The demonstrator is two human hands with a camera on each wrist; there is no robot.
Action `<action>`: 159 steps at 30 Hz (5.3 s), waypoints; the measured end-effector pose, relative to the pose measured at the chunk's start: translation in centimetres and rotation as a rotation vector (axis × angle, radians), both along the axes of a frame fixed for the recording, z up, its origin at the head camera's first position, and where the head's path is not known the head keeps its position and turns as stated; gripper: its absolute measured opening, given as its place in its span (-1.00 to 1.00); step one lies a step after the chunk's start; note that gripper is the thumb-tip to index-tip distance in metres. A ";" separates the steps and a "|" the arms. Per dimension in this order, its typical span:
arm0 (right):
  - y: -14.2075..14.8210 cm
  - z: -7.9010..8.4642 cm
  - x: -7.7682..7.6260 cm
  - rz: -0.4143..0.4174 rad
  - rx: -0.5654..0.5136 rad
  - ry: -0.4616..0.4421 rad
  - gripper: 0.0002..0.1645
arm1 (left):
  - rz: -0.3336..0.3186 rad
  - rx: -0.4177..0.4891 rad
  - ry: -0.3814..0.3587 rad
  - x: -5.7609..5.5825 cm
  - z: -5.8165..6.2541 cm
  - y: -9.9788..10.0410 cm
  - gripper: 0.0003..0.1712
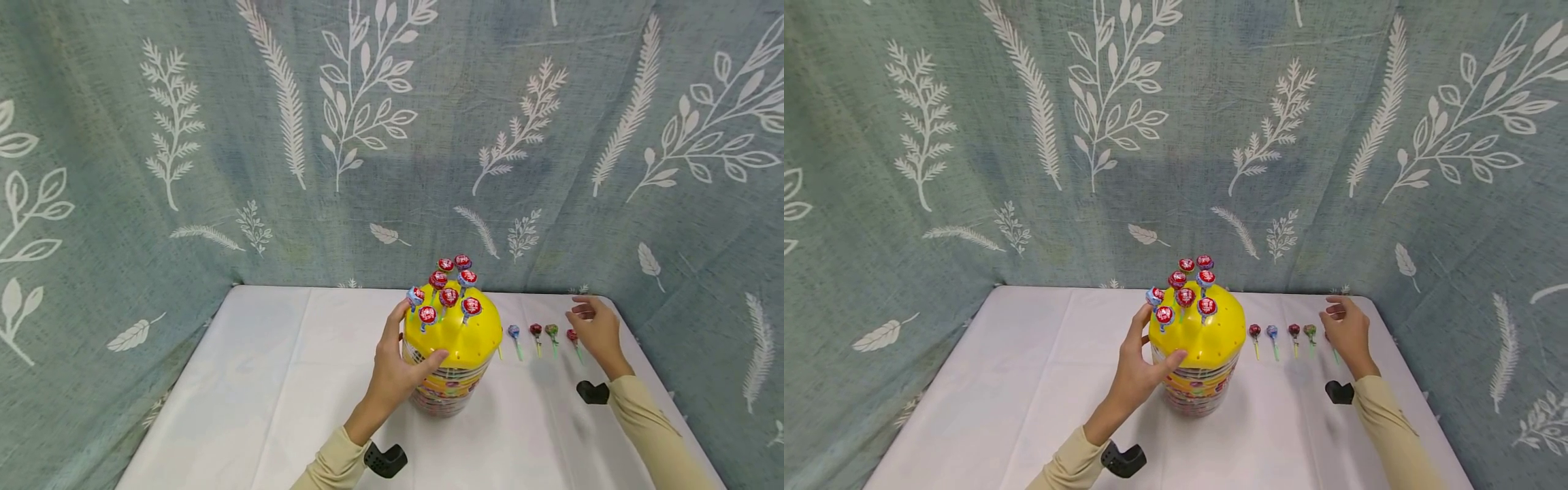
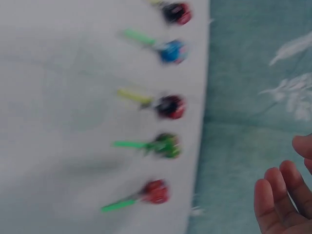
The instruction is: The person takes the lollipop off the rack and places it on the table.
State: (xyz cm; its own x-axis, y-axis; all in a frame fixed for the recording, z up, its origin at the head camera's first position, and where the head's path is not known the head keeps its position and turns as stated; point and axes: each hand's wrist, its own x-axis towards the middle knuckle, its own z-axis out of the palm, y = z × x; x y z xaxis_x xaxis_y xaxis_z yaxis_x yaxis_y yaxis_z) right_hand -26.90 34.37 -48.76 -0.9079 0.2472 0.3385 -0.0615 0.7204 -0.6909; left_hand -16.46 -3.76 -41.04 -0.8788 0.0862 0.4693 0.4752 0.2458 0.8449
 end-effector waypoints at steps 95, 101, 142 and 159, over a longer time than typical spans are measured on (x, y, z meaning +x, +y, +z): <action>-16.1 15.1 9.7 0.606 -0.354 0.424 -0.43 | 0.005 -0.012 0.052 -2.3 -4.1 -0.1 -0.01; -14.2 15.1 9.6 0.564 -0.301 0.402 -0.43 | 0.003 -0.011 0.048 -2.3 -4.1 -0.1 -0.01; -3.2 9.5 7.7 0.229 -0.045 0.211 -0.55 | 0.002 0.011 0.037 0.0 -0.3 0.0 -0.06; 0.9 5.7 6.0 0.062 0.033 0.062 -0.56 | 0.003 0.012 0.015 0.1 -0.1 0.1 -0.05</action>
